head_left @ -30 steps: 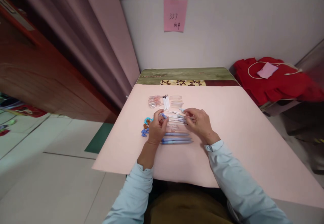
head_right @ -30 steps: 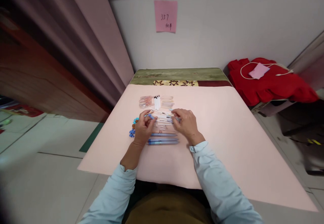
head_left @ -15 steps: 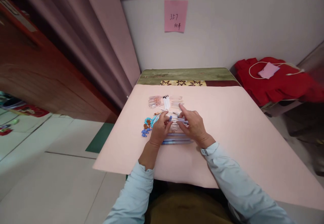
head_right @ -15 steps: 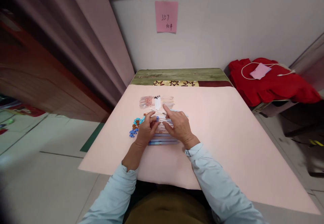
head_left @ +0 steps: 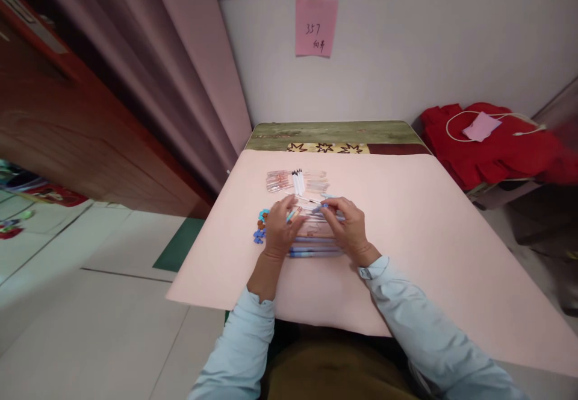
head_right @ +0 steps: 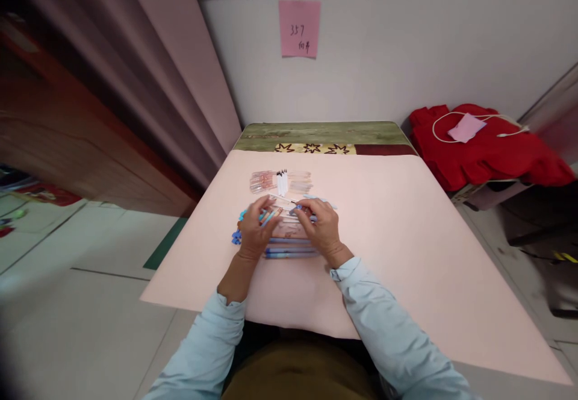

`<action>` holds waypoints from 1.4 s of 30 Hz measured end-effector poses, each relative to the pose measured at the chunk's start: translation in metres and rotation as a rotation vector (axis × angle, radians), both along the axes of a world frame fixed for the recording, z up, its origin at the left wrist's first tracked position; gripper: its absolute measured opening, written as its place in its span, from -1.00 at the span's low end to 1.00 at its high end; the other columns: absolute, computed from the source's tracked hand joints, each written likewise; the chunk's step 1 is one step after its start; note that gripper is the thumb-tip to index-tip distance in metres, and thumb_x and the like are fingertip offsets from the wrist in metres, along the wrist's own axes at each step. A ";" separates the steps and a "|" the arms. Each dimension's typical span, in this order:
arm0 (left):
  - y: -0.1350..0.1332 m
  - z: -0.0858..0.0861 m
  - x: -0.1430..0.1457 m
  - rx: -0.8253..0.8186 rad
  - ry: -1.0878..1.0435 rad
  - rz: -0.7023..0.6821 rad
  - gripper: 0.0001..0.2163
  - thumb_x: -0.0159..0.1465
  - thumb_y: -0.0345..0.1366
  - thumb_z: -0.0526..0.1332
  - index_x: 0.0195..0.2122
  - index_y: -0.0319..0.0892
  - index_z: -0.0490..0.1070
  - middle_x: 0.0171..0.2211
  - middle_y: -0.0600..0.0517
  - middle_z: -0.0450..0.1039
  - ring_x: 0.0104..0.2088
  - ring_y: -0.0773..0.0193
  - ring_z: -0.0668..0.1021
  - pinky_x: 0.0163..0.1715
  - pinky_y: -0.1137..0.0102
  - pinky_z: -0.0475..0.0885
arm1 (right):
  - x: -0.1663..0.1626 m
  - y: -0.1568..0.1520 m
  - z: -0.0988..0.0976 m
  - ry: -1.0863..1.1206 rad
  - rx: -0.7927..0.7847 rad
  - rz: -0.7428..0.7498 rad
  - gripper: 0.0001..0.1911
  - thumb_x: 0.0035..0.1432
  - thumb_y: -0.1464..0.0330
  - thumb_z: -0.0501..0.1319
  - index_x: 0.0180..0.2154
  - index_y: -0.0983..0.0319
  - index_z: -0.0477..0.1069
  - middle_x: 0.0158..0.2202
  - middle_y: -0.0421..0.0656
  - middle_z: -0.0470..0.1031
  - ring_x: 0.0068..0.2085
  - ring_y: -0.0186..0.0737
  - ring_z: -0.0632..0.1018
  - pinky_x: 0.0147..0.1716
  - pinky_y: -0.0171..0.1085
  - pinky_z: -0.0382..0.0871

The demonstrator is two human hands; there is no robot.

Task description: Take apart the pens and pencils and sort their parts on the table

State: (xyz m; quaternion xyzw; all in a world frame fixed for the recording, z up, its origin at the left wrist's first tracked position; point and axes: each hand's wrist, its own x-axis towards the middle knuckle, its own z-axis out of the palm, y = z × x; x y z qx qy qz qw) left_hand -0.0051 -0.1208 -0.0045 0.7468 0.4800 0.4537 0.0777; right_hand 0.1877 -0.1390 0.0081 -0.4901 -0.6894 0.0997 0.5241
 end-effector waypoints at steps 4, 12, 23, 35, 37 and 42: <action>0.008 0.001 -0.011 0.039 0.074 0.359 -0.67 0.34 -0.14 0.16 0.05 -0.19 0.42 0.01 -0.18 0.51 0.08 0.00 0.45 0.11 0.13 0.23 | 0.001 -0.001 0.001 0.012 -0.042 0.006 -0.83 0.28 0.24 0.24 -0.18 0.16 0.56 -0.37 -0.18 0.56 -0.37 -0.25 0.51 -0.23 -0.23 0.36; 0.010 -0.005 -0.005 -0.178 0.315 0.404 -0.76 0.34 -0.28 0.13 -0.02 -0.13 0.47 -0.09 -0.14 0.56 0.06 -0.01 0.43 0.07 0.06 0.08 | -0.001 0.002 -0.007 -0.093 -0.020 0.103 -0.85 0.27 0.27 0.24 -0.20 0.16 0.54 -0.38 -0.18 0.58 -0.38 -0.26 0.52 -0.27 -0.26 0.34; 0.009 -0.003 -0.002 -0.231 0.390 0.483 -0.80 0.31 -0.28 0.14 -0.12 -0.13 0.52 -0.10 -0.13 0.51 0.00 -0.01 0.40 0.04 0.07 0.10 | -0.001 0.003 -0.016 -0.299 -0.100 0.020 -0.80 0.26 0.19 0.25 -0.25 0.18 0.52 -0.44 -0.19 0.56 -0.41 -0.27 0.50 -0.29 -0.28 0.25; 0.013 0.002 -0.002 -0.213 0.337 0.503 -0.78 0.33 -0.30 0.09 -0.13 -0.11 0.53 -0.13 -0.17 0.47 -0.04 -0.06 0.37 -0.04 0.06 0.17 | -0.001 0.003 -0.015 -0.294 -0.149 -0.058 -0.84 0.25 0.25 0.25 -0.19 0.15 0.55 -0.45 -0.22 0.57 -0.42 -0.24 0.52 -0.32 -0.28 0.26; 0.018 0.006 -0.002 -0.221 0.332 0.503 -0.81 0.30 -0.30 0.13 -0.17 -0.10 0.54 -0.12 -0.17 0.46 -0.03 -0.07 0.37 -0.03 0.05 0.17 | -0.001 0.003 -0.014 -0.288 -0.133 -0.051 -0.84 0.26 0.25 0.24 -0.21 0.15 0.55 -0.45 -0.22 0.57 -0.41 -0.25 0.52 -0.31 -0.28 0.26; 0.041 0.014 0.003 -0.293 0.371 0.505 -0.82 0.25 -0.20 0.20 -0.28 -0.14 0.55 -0.12 -0.19 0.46 0.00 -0.13 0.36 -0.03 0.03 0.21 | -0.001 0.002 -0.012 -0.262 -0.104 -0.053 -0.84 0.28 0.25 0.23 -0.24 0.14 0.56 -0.45 -0.23 0.57 -0.41 -0.25 0.52 -0.30 -0.28 0.25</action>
